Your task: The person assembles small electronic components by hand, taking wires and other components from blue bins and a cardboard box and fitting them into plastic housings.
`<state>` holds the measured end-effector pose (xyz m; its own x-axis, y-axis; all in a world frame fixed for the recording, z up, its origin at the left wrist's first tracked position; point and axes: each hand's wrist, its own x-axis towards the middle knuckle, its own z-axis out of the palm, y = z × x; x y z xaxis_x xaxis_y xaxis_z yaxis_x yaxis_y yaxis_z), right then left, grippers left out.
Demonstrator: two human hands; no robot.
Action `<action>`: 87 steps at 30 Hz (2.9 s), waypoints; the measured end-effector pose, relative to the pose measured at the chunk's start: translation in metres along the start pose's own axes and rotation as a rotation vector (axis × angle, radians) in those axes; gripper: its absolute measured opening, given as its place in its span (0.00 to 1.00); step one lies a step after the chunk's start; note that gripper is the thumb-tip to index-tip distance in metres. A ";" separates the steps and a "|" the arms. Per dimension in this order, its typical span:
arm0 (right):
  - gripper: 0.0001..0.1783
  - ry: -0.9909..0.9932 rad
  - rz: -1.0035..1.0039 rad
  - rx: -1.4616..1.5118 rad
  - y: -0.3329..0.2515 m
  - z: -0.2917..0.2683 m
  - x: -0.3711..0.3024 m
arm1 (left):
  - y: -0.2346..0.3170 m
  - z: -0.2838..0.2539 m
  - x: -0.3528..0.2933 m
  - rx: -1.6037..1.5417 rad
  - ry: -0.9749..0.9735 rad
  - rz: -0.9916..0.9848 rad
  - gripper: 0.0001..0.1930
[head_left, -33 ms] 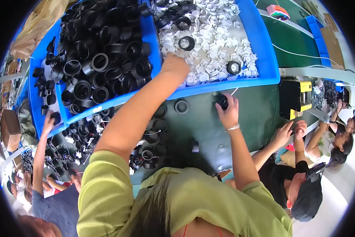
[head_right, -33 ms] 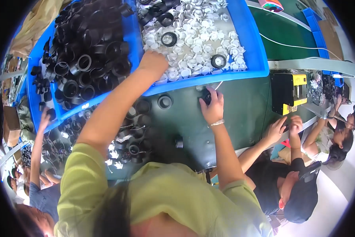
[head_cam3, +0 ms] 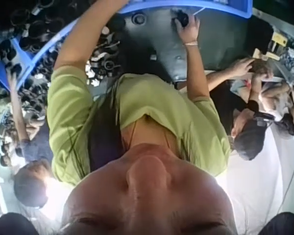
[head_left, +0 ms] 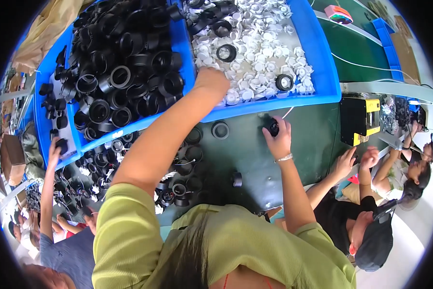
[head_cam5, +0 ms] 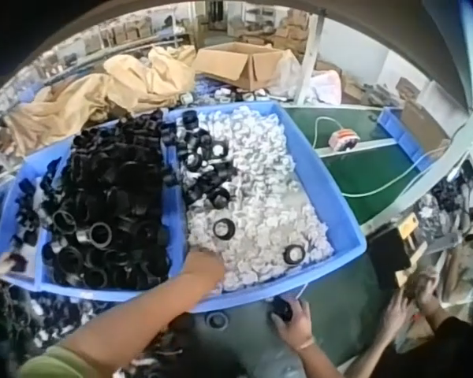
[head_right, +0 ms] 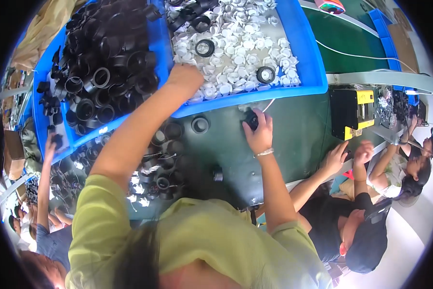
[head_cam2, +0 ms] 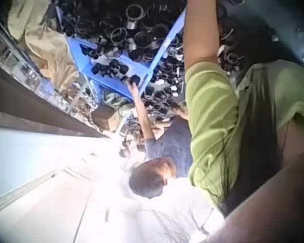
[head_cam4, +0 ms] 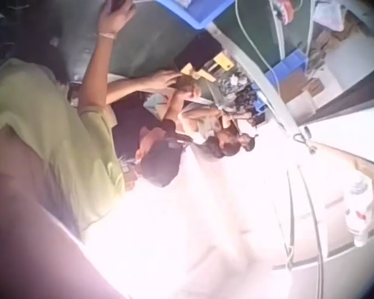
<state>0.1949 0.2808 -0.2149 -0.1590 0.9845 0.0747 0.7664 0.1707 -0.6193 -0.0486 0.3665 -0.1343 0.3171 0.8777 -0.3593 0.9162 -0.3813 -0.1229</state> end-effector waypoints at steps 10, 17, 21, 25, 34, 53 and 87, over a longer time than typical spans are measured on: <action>0.28 -0.161 0.411 1.062 -0.048 -0.048 -0.027 | 0.011 -0.007 -0.065 -1.792 0.372 -0.243 0.05; 0.13 -0.170 0.066 1.535 -0.170 -0.117 -0.046 | 0.094 -0.032 -0.168 -3.128 0.243 -0.085 0.05; 0.11 0.080 -0.388 0.922 -0.202 -0.123 -0.069 | 0.124 -0.061 -0.204 -3.030 0.427 0.018 0.09; 0.13 0.084 -0.531 0.832 -0.217 -0.125 -0.091 | 0.137 -0.079 -0.237 -2.774 0.580 0.165 0.13; 0.18 0.114 -0.652 0.627 -0.225 -0.130 -0.115 | 0.152 -0.080 -0.265 -2.775 0.643 0.342 0.21; 0.27 -0.459 -0.476 0.330 -0.163 -0.028 -0.202 | 0.193 0.075 -0.310 -2.765 0.289 -0.882 0.23; 0.34 -0.166 -0.107 0.010 -0.089 0.079 -0.046 | 0.157 0.161 -0.258 -0.241 0.266 0.434 0.20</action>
<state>0.0846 0.2173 -0.2244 -0.3399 0.9404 0.0110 0.7336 0.2724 -0.6226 -0.0259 0.0338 -0.2099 0.6998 0.7098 -0.0805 0.7080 -0.6742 0.2102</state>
